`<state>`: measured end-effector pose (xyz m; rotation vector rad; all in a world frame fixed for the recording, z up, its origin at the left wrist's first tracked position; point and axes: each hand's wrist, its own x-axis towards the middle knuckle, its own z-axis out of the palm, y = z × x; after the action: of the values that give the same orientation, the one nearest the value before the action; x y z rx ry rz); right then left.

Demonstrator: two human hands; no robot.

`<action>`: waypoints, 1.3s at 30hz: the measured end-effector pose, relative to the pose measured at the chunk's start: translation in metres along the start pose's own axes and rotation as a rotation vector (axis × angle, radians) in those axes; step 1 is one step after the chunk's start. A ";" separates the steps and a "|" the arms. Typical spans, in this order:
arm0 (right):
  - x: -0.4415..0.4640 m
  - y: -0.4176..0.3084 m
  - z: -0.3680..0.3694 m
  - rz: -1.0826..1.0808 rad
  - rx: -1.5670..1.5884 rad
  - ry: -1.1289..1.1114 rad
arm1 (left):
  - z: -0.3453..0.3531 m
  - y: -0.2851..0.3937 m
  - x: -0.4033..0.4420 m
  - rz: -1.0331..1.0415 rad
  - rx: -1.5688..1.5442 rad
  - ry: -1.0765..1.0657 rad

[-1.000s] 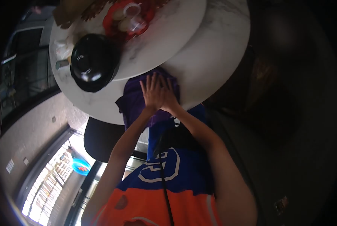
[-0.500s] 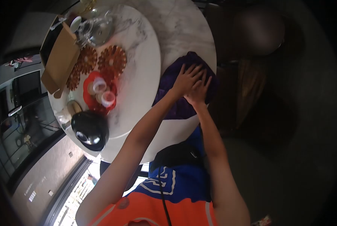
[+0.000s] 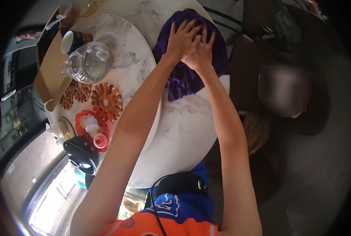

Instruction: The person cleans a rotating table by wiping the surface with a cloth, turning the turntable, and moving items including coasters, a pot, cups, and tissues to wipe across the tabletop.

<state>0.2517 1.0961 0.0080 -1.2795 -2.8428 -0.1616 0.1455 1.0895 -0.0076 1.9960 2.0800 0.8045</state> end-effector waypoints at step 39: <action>0.177 -0.017 0.009 -0.621 -0.052 -0.084 | -0.046 -0.077 0.062 -0.736 -0.235 0.287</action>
<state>0.1222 1.2178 0.0082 -0.3710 -3.2236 -0.1913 0.0504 1.1391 0.0105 0.9107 2.4592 1.1280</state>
